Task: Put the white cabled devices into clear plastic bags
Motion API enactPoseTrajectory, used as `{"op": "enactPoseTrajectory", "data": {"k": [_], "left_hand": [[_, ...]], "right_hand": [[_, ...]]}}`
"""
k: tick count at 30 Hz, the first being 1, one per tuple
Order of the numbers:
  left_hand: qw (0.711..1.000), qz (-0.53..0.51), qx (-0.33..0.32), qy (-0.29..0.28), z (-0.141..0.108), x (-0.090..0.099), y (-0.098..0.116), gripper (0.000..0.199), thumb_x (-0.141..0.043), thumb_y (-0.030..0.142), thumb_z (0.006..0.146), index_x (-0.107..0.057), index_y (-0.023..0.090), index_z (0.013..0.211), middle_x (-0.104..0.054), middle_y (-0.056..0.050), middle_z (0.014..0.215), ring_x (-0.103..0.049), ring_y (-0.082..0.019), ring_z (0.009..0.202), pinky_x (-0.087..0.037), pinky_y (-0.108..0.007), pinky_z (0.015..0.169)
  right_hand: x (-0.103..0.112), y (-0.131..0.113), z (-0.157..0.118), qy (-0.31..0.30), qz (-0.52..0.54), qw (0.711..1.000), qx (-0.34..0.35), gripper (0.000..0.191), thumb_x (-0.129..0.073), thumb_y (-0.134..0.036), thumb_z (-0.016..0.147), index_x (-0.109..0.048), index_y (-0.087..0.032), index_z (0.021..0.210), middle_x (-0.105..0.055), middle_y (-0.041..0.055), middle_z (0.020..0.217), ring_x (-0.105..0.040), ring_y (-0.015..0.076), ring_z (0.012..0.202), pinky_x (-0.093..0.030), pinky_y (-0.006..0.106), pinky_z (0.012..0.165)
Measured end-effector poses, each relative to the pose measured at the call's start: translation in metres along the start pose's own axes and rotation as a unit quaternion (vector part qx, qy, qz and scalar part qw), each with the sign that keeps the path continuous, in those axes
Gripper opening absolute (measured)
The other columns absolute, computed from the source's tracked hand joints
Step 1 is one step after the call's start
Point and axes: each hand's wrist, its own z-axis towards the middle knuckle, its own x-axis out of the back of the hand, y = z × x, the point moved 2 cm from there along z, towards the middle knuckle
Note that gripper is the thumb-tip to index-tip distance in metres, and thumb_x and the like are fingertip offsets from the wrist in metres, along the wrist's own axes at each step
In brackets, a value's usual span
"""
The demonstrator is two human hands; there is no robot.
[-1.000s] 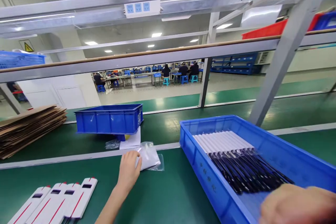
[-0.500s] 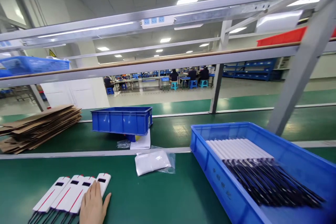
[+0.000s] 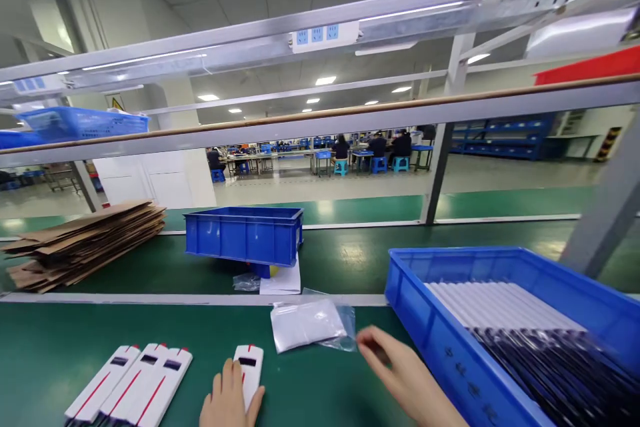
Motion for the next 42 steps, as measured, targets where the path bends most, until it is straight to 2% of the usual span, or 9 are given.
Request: {"op": "enactPoseTrajectory", "data": {"k": [4, 8, 13, 17, 20, 29, 34, 39, 42], "left_hand": [[0.998, -0.045, -0.043, 0.024, 0.017, 0.017, 0.025, 0.043, -0.045, 0.035, 0.101, -0.068, 0.011, 0.127, -0.063, -0.021, 0.139, -0.064, -0.034, 0.111, -0.057, -0.041, 0.079], [0.985, -0.163, -0.054, 0.024, 0.030, 0.036, 0.040, 0.041, -0.044, 0.040, 0.102, -0.066, 0.017, 0.129, -0.059, -0.016, 0.145, -0.061, -0.033, 0.122, -0.058, -0.043, 0.086], [0.939, -0.317, -0.130, -0.024, 0.046, 0.060, 0.073, 0.033, -0.044, 0.033, 0.104, -0.061, 0.024, 0.131, -0.059, -0.013, 0.143, -0.057, -0.032, 0.130, -0.057, -0.047, 0.096], [0.903, -0.375, -0.206, -0.028, 0.060, 0.072, 0.106, 0.029, -0.048, 0.020, 0.100, -0.059, 0.023, 0.127, -0.061, -0.014, 0.138, -0.056, -0.032, 0.130, -0.053, -0.052, 0.104], [0.890, -0.389, -0.231, -0.055, 0.064, 0.074, 0.119, 0.026, -0.053, 0.015, 0.096, -0.061, 0.022, 0.120, -0.061, -0.015, 0.135, -0.056, -0.032, 0.128, -0.054, -0.051, 0.103], [0.883, -0.405, -0.234, -0.045, 0.074, 0.058, 0.119, 0.029, -0.047, 0.009, 0.096, -0.060, 0.022, 0.118, -0.062, -0.013, 0.134, -0.056, -0.029, 0.128, -0.053, -0.050, 0.104], [0.872, -0.379, -0.306, -0.052, 0.108, 0.056, 0.144, 0.052, -0.054, 0.004, 0.089, -0.052, 0.022, 0.138, -0.057, -0.012, 0.145, -0.042, -0.031, 0.143, -0.035, -0.059, 0.119], [0.859, -0.394, -0.311, -0.106, 0.138, 0.056, 0.158, 0.009, -0.064, 0.015, 0.090, -0.071, 0.021, 0.090, -0.075, -0.005, 0.088, -0.067, -0.026, 0.098, -0.047, -0.046, 0.104], [0.854, -0.415, -0.292, -0.117, 0.147, 0.049, 0.154, 0.019, -0.061, 0.022, 0.093, -0.073, 0.021, 0.078, -0.076, -0.004, 0.078, -0.068, -0.023, 0.081, -0.051, -0.034, 0.084]], "right_hand": [[-0.021, 0.044, 0.076, 0.017, -0.069, 0.995, -0.066, 0.033, -0.062, -0.016, 0.092, -0.065, -0.014, 0.124, -0.065, 0.0159, 0.131, -0.059, 0.0303, 0.126, -0.046, 0.045, 0.107], [-0.034, 0.073, 0.105, -0.004, -0.098, 0.991, -0.092, 0.020, -0.078, -0.026, 0.086, -0.070, -0.016, 0.103, -0.067, 0.0077, 0.127, -0.060, 0.0287, 0.122, -0.048, 0.053, 0.104], [-0.035, 0.068, 0.085, 0.026, -0.080, 0.994, -0.063, 0.012, -0.060, -0.027, 0.100, -0.067, -0.016, 0.099, -0.070, 0.0025, 0.101, -0.067, 0.0209, 0.100, -0.055, 0.042, 0.091], [-0.037, 0.061, 0.077, 0.036, -0.090, 0.993, -0.063, 0.030, -0.065, -0.032, 0.097, -0.062, -0.018, 0.123, -0.064, 0.0090, 0.131, -0.056, 0.0291, 0.126, -0.046, 0.053, 0.105], [-0.042, 0.066, 0.084, 0.006, -0.098, 0.991, -0.091, 0.030, -0.076, -0.034, 0.088, -0.068, -0.018, 0.113, -0.062, 0.0096, 0.136, -0.052, 0.0324, 0.131, -0.043, 0.057, 0.108], [-0.026, 0.041, 0.069, 0.052, 0.017, 0.998, -0.035, 0.019, -0.050, -0.033, 0.103, -0.062, -0.020, 0.095, -0.068, -0.0001, 0.087, -0.066, 0.0190, 0.082, -0.050, 0.035, 0.078], [-0.017, 0.005, 0.048, 0.032, 0.107, 0.994, 0.013, 0.017, -0.048, -0.035, 0.099, -0.057, -0.026, 0.087, -0.066, -0.0005, 0.082, -0.062, 0.0203, 0.075, -0.043, 0.031, 0.072], [-0.020, 0.006, 0.044, -0.006, 0.232, 0.973, -0.003, 0.022, -0.050, -0.045, 0.098, -0.058, -0.024, 0.094, -0.067, 0.0015, 0.084, -0.065, 0.0207, 0.079, -0.048, 0.031, 0.070], [-0.028, 0.021, 0.048, -0.036, 0.297, 0.954, -0.032, 0.028, -0.057, -0.050, 0.093, -0.057, -0.022, 0.096, -0.064, -0.0004, 0.078, -0.065, 0.0194, 0.073, -0.051, 0.030, 0.065]]}}
